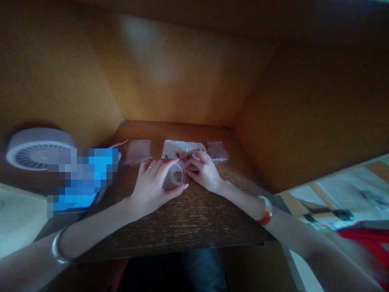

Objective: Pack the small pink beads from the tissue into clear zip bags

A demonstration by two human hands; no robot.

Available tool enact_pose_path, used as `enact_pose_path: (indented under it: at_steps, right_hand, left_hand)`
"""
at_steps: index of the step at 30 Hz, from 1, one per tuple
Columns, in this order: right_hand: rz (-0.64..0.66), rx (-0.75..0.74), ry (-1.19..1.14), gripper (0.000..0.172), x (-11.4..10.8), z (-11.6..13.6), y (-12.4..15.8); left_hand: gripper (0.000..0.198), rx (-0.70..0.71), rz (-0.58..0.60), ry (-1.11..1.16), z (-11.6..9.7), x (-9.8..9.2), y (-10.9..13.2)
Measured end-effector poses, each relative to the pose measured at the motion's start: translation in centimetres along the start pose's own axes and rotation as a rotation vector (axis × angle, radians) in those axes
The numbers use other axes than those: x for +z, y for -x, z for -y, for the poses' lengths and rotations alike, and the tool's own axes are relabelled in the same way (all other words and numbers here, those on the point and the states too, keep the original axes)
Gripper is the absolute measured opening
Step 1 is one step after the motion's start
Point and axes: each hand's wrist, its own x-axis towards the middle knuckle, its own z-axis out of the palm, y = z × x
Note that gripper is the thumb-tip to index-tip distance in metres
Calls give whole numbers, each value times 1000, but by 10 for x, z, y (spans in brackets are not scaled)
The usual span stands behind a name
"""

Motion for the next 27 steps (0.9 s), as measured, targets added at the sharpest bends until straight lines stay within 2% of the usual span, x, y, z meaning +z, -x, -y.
enact_pose_path:
  at_steps: [5,10,12,15,17,19,24,27]
  right_hand:
    - [60,-109,-44,11,-4,-8,-1]
    - [50,-104,-84,10,-6,-13,-3]
    - [-50,-76,-112,11,-9,-10,-2]
    - [-271,-15,-126,13,-16,1,3]
    - [-354,-5,-124,13,-21,8,8]
    - [-346,-47,-130,13,-24,13,13]
    - [-219,-196,-135,20,-22,20,14]
    - [-230,-131,-107,25,-18,17,8]
  left_hand:
    - [49,-40,51,63,1,0,0]
    - [48,-61,62,107,0,-1,1]
    - [47,-59,66,118,1,-1,1]
    - [45,-40,75,174,1,1,1]
    - [44,-36,96,216,1,2,1]
    - [42,-27,127,242,0,4,1]
    - [42,-6,149,288,0,6,2]
    - [41,-44,121,304,1,5,2]
